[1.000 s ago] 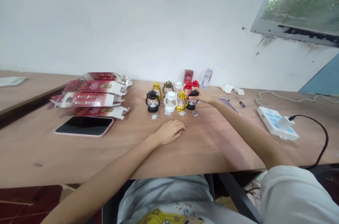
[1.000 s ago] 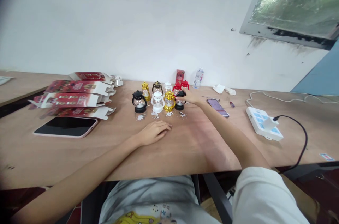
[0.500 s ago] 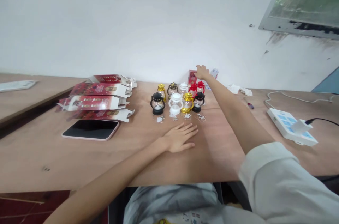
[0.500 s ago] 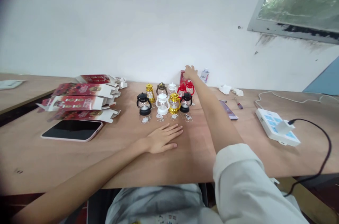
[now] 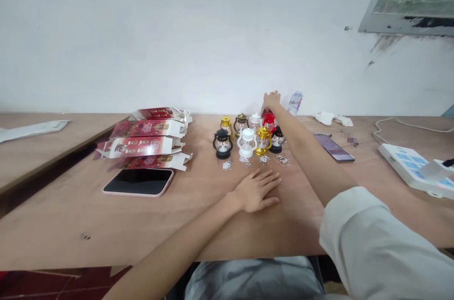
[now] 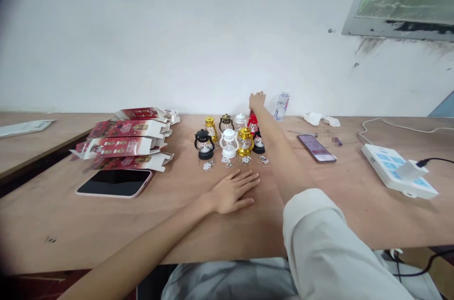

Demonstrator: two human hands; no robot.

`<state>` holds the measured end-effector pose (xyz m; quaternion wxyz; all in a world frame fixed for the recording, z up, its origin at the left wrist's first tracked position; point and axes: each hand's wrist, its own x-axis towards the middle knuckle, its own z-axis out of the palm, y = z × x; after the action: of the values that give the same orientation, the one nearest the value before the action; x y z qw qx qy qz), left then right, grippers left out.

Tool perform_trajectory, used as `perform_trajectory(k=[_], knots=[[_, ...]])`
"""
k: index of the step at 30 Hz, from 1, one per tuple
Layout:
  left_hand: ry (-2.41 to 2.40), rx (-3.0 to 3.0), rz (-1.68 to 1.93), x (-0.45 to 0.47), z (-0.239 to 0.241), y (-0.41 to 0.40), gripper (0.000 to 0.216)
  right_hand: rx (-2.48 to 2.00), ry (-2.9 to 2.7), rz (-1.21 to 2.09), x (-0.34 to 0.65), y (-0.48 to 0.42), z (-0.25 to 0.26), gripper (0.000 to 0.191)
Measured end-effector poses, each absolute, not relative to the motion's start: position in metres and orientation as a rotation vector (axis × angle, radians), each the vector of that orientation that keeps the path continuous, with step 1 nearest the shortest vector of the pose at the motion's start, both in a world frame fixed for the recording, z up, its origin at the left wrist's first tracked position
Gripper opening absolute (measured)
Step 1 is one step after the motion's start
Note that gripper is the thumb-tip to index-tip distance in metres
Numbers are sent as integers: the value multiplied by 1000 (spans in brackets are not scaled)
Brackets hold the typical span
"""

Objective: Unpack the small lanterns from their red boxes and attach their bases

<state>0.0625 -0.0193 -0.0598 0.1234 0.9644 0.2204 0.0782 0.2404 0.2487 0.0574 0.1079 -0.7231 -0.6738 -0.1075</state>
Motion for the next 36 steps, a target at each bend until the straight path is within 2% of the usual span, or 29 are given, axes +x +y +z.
perform_trajectory(k=[5, 7, 11, 13, 17, 20, 24, 29, 36], knots=[[655, 2785, 312, 63, -62, -18, 54, -1947, -2009, -316, 238, 238, 99, 74], [674, 2760, 357, 63, -61, -19, 45, -1712, -1860, -237, 241, 220, 120, 79], [738, 2560, 615, 62, -56, -18, 37, -1128, -1693, -127, 247, 136, 134, 55], [733, 2264, 841, 60, -52, -15, 41, -938, -1621, -39, 244, 79, 119, 46], [541, 1529, 1299, 54, -40, -9, 65, -846, -1514, 290, 227, -13, 55, 45], [563, 1140, 1538, 49, -32, -8, 63, -888, -1573, 564, 212, -40, 11, 46], [719, 863, 1579, 39, -25, -8, 49, -925, -1678, 754, 204, -42, -18, 47], [834, 909, 1579, 32, -17, -9, 52, -826, -1606, 1077, 208, -34, -29, 54], [900, 984, 1555, 30, -17, -8, 56, -741, -1431, 1177, 207, -30, -40, 53]])
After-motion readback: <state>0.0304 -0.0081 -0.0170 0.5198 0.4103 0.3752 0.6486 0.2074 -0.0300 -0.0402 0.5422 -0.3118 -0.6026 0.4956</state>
